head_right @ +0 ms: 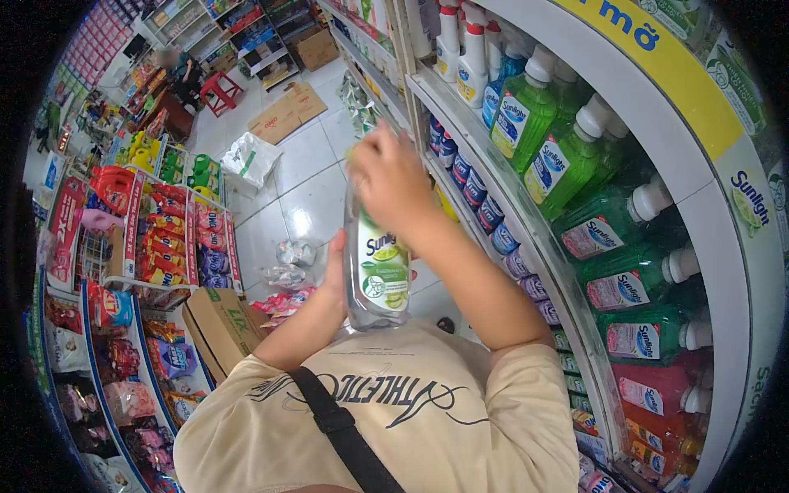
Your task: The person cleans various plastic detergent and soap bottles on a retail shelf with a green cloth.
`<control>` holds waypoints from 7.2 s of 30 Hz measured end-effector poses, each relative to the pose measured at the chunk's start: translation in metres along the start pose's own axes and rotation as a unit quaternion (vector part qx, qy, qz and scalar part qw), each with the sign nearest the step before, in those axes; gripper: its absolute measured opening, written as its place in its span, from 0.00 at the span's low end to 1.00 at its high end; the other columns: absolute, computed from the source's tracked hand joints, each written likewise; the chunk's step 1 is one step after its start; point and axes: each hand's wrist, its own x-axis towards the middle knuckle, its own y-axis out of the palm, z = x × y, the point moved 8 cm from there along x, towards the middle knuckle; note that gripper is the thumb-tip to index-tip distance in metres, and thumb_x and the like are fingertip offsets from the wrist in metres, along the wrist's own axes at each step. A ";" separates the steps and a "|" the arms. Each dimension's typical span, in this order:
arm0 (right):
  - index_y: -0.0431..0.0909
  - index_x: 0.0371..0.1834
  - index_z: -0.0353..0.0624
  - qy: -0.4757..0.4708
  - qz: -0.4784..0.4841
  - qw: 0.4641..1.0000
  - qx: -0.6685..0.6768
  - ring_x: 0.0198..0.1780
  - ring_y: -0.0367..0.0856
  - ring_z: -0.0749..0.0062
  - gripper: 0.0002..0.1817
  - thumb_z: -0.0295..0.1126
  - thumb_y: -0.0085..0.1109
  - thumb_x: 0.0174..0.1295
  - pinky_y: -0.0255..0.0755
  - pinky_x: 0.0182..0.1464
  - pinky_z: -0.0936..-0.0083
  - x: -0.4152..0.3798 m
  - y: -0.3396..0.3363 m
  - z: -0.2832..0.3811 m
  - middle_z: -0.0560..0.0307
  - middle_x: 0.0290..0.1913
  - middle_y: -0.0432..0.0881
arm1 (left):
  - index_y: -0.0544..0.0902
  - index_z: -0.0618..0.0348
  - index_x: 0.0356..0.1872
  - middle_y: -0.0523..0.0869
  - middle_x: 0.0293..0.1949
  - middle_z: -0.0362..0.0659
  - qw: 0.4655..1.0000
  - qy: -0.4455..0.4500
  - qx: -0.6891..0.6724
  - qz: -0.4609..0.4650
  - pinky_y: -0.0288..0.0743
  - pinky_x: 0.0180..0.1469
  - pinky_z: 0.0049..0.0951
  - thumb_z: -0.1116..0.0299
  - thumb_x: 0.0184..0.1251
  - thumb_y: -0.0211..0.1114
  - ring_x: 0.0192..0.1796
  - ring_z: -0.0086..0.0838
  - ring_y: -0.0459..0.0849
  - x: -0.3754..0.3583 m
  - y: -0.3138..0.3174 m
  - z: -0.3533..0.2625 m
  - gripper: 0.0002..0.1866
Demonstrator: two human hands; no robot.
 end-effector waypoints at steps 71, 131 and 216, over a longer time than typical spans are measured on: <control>0.59 0.58 0.34 0.198 0.084 0.820 0.530 0.52 0.71 0.68 0.25 0.40 0.48 0.64 0.64 0.55 0.74 -0.061 0.035 0.026 0.49 0.51 0.72 | 0.53 0.54 0.65 0.60 0.62 0.55 0.729 0.573 0.374 -0.031 0.47 0.68 0.43 0.46 0.38 0.70 0.66 0.46 0.56 -0.047 0.099 -0.128 0.52; 0.61 0.61 0.35 0.248 -0.010 0.968 -0.034 0.63 0.56 0.37 0.31 0.45 0.50 0.60 0.49 0.64 0.57 0.020 0.076 0.014 0.31 0.60 0.62 | 0.60 0.52 0.64 0.69 0.59 0.46 0.985 -0.017 -0.095 0.140 0.70 0.56 0.40 0.30 0.36 0.63 0.56 0.38 0.73 0.040 -0.015 -0.157 0.53; 0.45 0.64 0.33 0.245 -0.362 0.759 -0.483 0.53 0.72 0.43 0.45 0.47 0.59 0.52 0.66 0.55 0.64 0.160 -0.376 0.033 0.29 0.51 0.71 | 0.68 0.62 0.54 0.76 0.46 0.43 0.920 0.004 0.368 0.134 0.70 0.50 0.24 0.72 0.60 0.59 0.48 0.24 0.75 0.037 0.023 -0.144 0.21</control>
